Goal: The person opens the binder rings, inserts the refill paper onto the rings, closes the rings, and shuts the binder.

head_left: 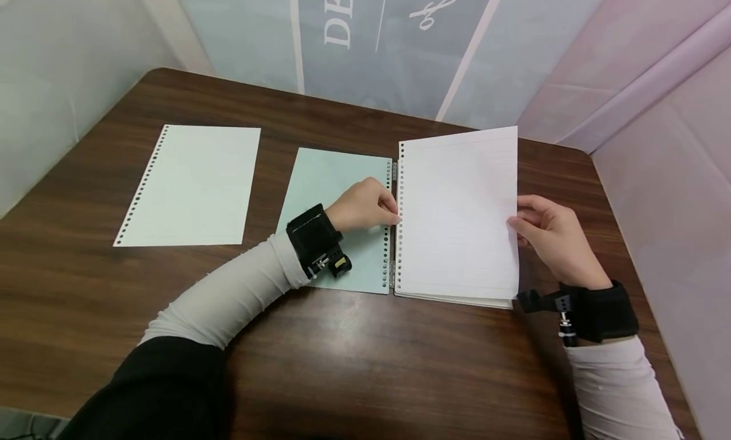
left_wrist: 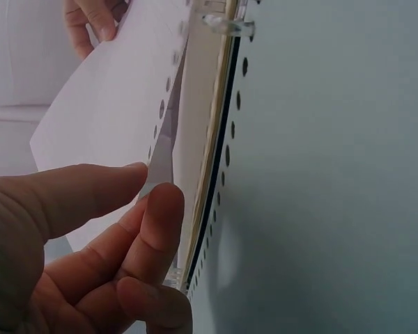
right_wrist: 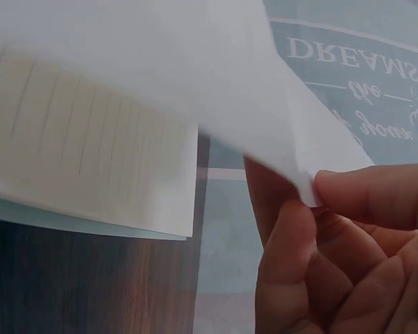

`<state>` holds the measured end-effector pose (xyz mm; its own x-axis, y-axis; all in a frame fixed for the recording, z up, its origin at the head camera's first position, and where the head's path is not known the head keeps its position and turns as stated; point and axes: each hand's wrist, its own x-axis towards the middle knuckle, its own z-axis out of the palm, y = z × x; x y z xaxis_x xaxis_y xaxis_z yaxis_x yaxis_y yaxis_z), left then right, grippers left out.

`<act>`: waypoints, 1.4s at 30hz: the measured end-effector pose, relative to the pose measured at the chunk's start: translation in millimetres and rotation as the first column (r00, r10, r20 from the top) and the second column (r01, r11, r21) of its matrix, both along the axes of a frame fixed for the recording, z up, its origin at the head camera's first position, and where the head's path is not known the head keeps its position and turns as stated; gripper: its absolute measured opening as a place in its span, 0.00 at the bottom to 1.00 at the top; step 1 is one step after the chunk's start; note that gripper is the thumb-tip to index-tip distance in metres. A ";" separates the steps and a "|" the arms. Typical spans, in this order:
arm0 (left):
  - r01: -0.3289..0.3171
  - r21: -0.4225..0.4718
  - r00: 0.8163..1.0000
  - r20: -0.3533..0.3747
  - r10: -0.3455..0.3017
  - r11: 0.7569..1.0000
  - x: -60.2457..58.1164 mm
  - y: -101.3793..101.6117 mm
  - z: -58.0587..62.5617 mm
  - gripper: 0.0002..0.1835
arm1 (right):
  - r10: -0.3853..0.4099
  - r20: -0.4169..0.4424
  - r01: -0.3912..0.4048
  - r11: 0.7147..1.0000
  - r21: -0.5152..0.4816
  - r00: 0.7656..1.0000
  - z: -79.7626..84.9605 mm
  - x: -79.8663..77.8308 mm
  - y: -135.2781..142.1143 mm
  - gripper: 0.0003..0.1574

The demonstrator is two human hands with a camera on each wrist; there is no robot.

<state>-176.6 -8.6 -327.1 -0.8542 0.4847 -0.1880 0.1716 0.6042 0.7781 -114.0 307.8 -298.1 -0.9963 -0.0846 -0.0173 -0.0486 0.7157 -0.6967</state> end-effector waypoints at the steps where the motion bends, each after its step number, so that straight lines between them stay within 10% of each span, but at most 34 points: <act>1: 0.003 -0.011 1.000 -0.002 -0.003 1.000 -0.6 1.1 1.4 0.05 | -0.001 0.001 0.001 1.000 0.002 1.000 0.1 0.1 0.4 0.23; 42: 0.009 -0.152 1.000 -0.018 -0.012 0.988 1.4 9.4 -0.2 0.06 | -0.017 0.057 0.017 1.000 0.008 0.998 -14.6 -6.0 -0.4 0.24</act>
